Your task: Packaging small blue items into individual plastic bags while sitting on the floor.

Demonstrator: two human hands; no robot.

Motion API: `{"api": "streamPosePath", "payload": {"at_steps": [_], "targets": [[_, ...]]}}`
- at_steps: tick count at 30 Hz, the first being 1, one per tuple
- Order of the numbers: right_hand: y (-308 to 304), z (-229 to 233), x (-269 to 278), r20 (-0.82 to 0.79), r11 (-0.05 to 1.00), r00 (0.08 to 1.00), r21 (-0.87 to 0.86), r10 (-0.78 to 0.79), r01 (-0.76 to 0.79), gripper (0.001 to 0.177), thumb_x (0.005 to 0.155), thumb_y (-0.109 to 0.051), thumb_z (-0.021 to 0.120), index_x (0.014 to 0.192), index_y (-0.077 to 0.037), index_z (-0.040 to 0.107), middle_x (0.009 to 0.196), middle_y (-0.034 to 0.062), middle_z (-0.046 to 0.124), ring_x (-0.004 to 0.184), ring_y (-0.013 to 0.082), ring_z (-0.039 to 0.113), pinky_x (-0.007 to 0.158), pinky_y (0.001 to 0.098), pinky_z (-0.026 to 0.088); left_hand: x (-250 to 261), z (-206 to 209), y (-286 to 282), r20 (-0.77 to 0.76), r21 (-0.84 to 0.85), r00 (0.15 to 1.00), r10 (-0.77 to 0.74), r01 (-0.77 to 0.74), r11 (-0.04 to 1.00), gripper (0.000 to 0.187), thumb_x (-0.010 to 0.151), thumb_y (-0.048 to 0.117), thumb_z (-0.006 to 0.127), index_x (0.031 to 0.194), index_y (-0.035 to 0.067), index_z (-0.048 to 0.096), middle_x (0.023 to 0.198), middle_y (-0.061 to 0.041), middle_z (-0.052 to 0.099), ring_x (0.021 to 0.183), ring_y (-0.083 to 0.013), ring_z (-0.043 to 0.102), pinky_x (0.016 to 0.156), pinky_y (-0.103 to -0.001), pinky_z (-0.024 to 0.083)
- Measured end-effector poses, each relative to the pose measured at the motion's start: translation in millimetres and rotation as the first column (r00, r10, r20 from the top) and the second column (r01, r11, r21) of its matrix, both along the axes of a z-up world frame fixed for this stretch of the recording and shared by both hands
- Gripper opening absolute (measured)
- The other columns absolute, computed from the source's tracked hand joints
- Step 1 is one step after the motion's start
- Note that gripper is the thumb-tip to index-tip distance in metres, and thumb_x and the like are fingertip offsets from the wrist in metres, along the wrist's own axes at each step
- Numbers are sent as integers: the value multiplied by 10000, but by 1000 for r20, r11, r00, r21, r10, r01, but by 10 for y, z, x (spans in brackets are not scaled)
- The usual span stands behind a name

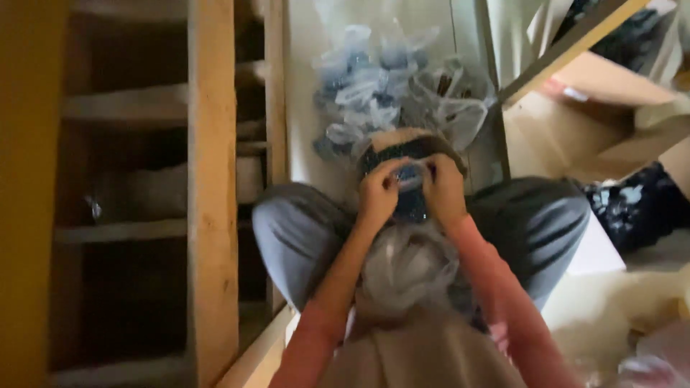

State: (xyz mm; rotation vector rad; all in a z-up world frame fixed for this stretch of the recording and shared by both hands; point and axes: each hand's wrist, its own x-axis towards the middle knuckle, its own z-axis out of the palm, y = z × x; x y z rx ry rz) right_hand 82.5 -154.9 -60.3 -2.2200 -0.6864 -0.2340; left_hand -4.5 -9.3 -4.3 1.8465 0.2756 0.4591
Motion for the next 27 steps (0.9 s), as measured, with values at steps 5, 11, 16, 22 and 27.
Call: {"api": "streamPosePath", "payload": {"at_steps": [5, 11, 16, 22, 27], "targets": [[67, 1095, 228, -50, 999, 999, 25, 21, -20, 76, 1002, -103, 695, 1013, -28, 694, 893, 164, 697, 849, 402, 688, 733, 479, 545, 280, 682, 201, 52, -2, 998, -25, 25, 1000, 482, 933, -121, 553, 1223, 200, 766, 1136, -143, 759, 1065, -382, 710, 816, -439, 604], [508, 2140, 885, -51, 979, 990, 164, 131, -121, 64, 997, -72, 687, 1036, -23, 699, 768, 166, 706, 731, 313, 722, 656, 392, 555, 889, 1652, 718, 114, -22, 991, -64, 67, 998, 472, 982, -78, 478, 1173, 232, 779, 916, -153, 728, 767, -257, 742, 652, -377, 678], [903, 2231, 1343, -132, 922, 956, 329, 261, -206, 66, 1023, 0, 608, 1071, 23, 647, 723, 155, 717, 609, 223, 737, 578, 286, 576, 1334, 1786, 1126, 141, 101, 987, -74, 60, 993, 456, 1021, -53, 483, 1214, 258, 754, 859, -83, 684, 722, -245, 742, 648, -385, 699], [1527, 700, 1963, -139, 986, 983, 132, 120, -102, 131, 994, -65, 676, 1053, 51, 655, 908, 294, 713, 837, 510, 686, 579, 524, 546, 1962, 140, 1837, -75, 42, 997, -10, 13, 999, 434, 1008, -104, 496, 1219, 154, 773, 1038, -197, 758, 1012, -461, 712, 793, -548, 641], [1689, -317, 2045, -264, 999, 964, -43, 1, -13, 218, 962, -215, 728, 997, -2, 699, 910, 209, 735, 882, 427, 721, 694, 511, 582, 2320, -769, 1917, -384, 73, 920, 74, -50, 996, 396, 871, -62, 656, 1094, 230, 803, 1055, -72, 792, 1121, -325, 713, 929, -498, 588]]}}
